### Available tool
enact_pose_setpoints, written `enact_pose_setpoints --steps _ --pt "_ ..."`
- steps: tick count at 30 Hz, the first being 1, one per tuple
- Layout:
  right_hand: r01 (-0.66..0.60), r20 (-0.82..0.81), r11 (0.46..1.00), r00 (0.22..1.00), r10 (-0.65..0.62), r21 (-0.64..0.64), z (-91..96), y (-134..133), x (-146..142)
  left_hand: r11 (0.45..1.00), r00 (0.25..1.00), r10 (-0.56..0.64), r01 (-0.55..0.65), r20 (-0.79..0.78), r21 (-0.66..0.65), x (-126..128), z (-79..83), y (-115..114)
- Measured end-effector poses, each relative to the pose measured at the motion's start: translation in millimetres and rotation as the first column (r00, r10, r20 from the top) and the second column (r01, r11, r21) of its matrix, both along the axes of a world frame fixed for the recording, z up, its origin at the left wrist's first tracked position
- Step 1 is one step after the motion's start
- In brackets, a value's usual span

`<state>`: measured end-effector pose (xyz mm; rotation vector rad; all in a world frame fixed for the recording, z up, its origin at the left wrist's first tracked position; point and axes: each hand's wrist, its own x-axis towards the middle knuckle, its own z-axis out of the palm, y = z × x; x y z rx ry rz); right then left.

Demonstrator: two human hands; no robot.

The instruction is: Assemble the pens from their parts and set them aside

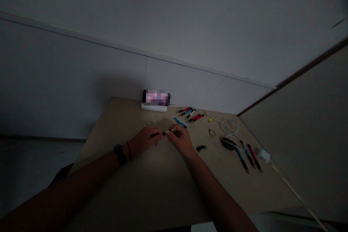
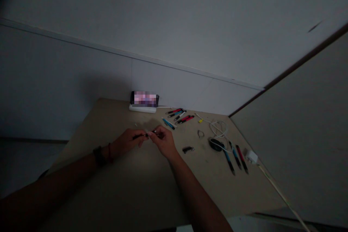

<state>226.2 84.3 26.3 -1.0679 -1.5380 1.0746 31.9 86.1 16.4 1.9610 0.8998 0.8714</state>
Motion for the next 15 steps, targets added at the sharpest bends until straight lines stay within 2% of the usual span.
enact_pose_setpoints --steps 4,10,15 --pt "-0.014 -0.003 1.000 1.000 0.014 -0.014 -1.3 -0.5 0.6 1.000 1.000 -0.004 0.003 -0.005 -0.004 -0.1 -0.3 0.8" --pt "-0.153 -0.052 0.987 0.987 0.150 -0.053 -0.5 -2.0 3.4 1.000 1.000 -0.009 0.010 0.022 -0.008 -0.5 3.5 -1.5" --pt "-0.097 -0.072 0.993 0.993 0.093 -0.065 -3.2 0.0 1.6 1.000 1.000 0.001 -0.001 0.010 -0.002 -0.5 2.9 -1.6"
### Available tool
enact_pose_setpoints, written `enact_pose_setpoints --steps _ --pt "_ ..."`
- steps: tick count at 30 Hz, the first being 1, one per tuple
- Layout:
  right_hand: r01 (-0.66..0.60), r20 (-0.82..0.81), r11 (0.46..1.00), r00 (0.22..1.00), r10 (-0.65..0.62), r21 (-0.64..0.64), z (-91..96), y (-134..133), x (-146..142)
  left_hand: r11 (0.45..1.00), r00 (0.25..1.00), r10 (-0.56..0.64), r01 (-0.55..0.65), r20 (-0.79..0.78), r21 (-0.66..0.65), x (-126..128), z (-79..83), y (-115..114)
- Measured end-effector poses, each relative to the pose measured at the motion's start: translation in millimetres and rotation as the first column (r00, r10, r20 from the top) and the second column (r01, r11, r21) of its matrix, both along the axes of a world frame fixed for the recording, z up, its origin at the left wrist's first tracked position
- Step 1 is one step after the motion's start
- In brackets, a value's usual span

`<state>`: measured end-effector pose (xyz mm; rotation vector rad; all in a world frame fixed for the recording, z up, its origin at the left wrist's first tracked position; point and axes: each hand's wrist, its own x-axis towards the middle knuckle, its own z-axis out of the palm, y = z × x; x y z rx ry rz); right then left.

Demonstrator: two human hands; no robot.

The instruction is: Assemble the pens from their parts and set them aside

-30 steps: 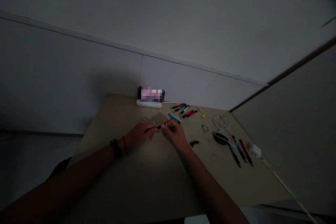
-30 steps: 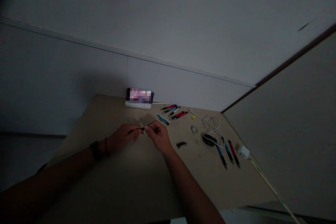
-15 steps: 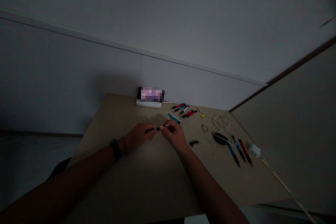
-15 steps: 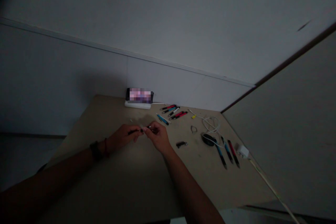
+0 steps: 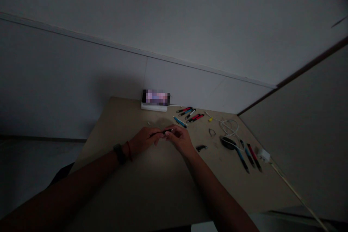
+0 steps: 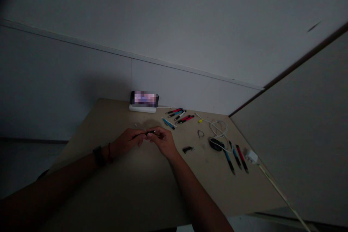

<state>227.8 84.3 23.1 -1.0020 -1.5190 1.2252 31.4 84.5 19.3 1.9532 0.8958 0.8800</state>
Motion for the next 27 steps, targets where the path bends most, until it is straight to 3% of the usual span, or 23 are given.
enact_pose_setpoints --steps 5,14,22,27 --pt "0.065 0.030 0.998 0.997 -0.066 0.010 -3.6 1.1 -2.0 1.000 1.000 0.004 -0.004 -0.026 0.001 0.6 -3.0 1.4" --pt "-0.051 -0.065 0.998 0.997 0.049 -0.029 0.9 -1.6 -0.3 1.000 0.999 0.010 -0.010 0.031 -0.012 0.5 -1.4 0.6" --pt "0.074 -0.031 0.997 0.997 -0.075 -0.016 -2.3 1.0 -3.4 1.000 0.999 0.016 -0.017 -0.028 -0.010 0.2 -2.4 0.9" --pt "-0.021 -0.113 0.999 0.993 0.015 -0.047 -3.3 -0.6 -1.7 1.000 0.999 -0.015 0.015 0.033 -0.015 0.3 -1.7 -0.4"
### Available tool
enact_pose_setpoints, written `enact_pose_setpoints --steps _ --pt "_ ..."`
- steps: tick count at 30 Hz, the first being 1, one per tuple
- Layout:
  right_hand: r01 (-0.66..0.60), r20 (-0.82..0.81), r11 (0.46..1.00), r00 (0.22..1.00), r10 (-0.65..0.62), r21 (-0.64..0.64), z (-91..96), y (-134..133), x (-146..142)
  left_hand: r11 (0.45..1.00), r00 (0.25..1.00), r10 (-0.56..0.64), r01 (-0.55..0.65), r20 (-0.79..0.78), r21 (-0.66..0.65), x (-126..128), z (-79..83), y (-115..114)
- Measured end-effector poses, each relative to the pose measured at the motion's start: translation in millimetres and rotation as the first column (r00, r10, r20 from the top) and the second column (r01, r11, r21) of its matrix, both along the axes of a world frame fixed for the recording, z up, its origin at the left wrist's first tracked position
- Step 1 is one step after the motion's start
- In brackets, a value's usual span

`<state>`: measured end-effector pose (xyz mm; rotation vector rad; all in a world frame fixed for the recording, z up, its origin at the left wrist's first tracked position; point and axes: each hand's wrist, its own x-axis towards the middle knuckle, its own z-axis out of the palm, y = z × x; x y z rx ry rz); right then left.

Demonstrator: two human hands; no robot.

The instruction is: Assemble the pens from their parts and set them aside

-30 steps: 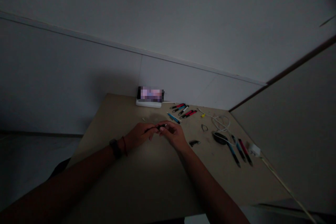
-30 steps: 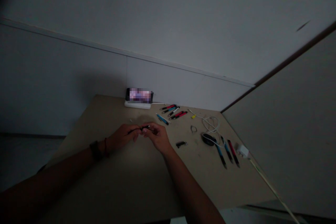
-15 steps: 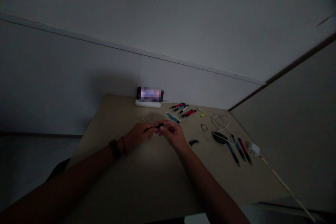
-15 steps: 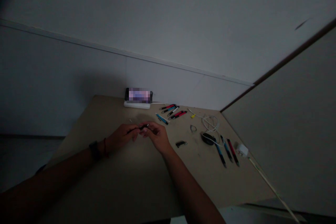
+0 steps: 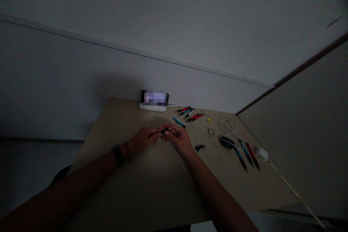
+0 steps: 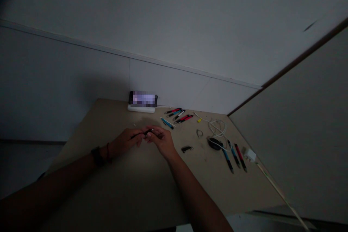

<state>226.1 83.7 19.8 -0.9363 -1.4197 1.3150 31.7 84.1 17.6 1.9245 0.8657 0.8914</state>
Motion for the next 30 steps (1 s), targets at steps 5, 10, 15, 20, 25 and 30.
enact_pose_setpoints --steps 5,10,15,20,25,30 --pt "-0.002 0.012 1.000 1.000 0.001 0.004 0.9 -0.5 0.5 1.000 1.000 0.011 -0.011 0.006 -0.012 0.8 2.6 0.1" --pt "0.044 0.054 0.998 0.997 -0.046 0.041 2.1 -0.1 -0.7 0.999 1.000 0.016 -0.017 -0.023 -0.033 1.4 5.0 1.1" --pt "0.068 0.094 0.995 0.993 -0.074 0.067 5.0 -0.7 -1.5 0.999 0.999 0.019 -0.020 -0.043 -0.031 0.6 3.3 1.8" --pt "0.088 0.095 0.994 0.991 -0.094 0.058 3.9 -0.8 -3.1 0.999 1.000 0.012 -0.013 -0.026 -0.043 1.3 0.8 1.6" --pt "0.184 0.018 0.982 0.983 -0.185 0.039 0.1 2.7 -1.6 0.999 0.999 0.024 -0.025 -0.023 -0.036 2.4 0.4 1.7" --pt "0.303 -0.055 0.953 0.952 -0.302 0.011 2.0 5.2 2.8 0.998 0.998 0.037 -0.039 -0.045 -0.042 3.4 1.0 1.1"
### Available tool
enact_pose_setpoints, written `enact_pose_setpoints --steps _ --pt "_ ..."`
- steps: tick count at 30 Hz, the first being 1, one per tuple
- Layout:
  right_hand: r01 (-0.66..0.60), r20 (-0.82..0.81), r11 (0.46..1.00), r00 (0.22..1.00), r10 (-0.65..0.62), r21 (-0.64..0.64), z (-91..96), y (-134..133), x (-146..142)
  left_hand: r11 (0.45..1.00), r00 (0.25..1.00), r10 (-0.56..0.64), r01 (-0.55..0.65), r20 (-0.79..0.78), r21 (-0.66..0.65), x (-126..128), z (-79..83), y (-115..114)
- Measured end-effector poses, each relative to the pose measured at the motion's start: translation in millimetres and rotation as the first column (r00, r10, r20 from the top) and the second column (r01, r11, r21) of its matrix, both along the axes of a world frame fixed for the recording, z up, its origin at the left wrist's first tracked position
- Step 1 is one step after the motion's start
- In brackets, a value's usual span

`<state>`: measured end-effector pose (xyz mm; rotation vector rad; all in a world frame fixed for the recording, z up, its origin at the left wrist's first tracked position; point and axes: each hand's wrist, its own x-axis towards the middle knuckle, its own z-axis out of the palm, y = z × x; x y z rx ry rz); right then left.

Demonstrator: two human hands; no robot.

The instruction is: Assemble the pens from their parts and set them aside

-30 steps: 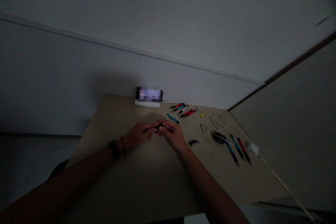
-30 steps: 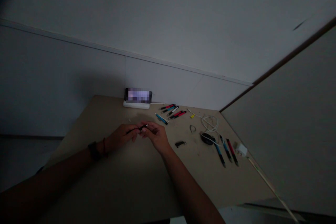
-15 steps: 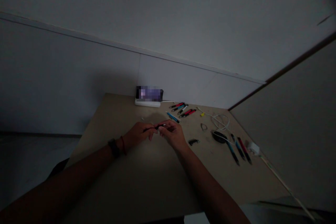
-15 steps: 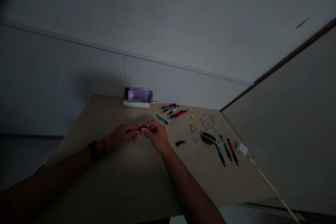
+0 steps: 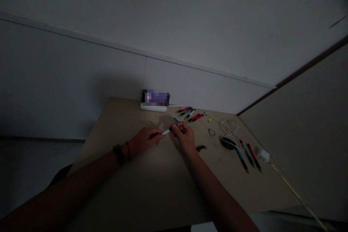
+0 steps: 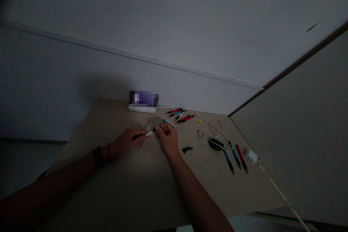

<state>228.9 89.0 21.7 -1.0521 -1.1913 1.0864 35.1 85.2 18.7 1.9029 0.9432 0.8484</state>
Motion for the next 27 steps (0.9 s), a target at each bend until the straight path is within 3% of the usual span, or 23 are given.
enact_pose_setpoints --steps 8,13,21,27 --pt "-0.118 -0.170 0.990 0.980 0.103 -0.080 1.9 -0.9 2.0 1.000 1.000 0.016 -0.016 0.007 0.001 -0.3 2.4 0.0" --pt "-0.195 -0.176 0.977 0.968 0.178 -0.086 2.3 -2.0 1.9 1.000 1.000 0.013 -0.014 -0.012 -0.020 -0.9 2.1 -0.6" --pt "-0.160 -0.111 0.984 0.982 0.151 -0.074 3.1 -1.9 -0.4 1.000 0.998 0.018 -0.018 -0.063 0.010 -2.3 -0.9 0.0" --pt "-0.067 -0.039 0.996 0.997 0.065 -0.062 10.1 -4.4 -4.1 1.000 0.999 0.009 -0.008 -0.041 0.013 -1.5 -1.4 -1.2"
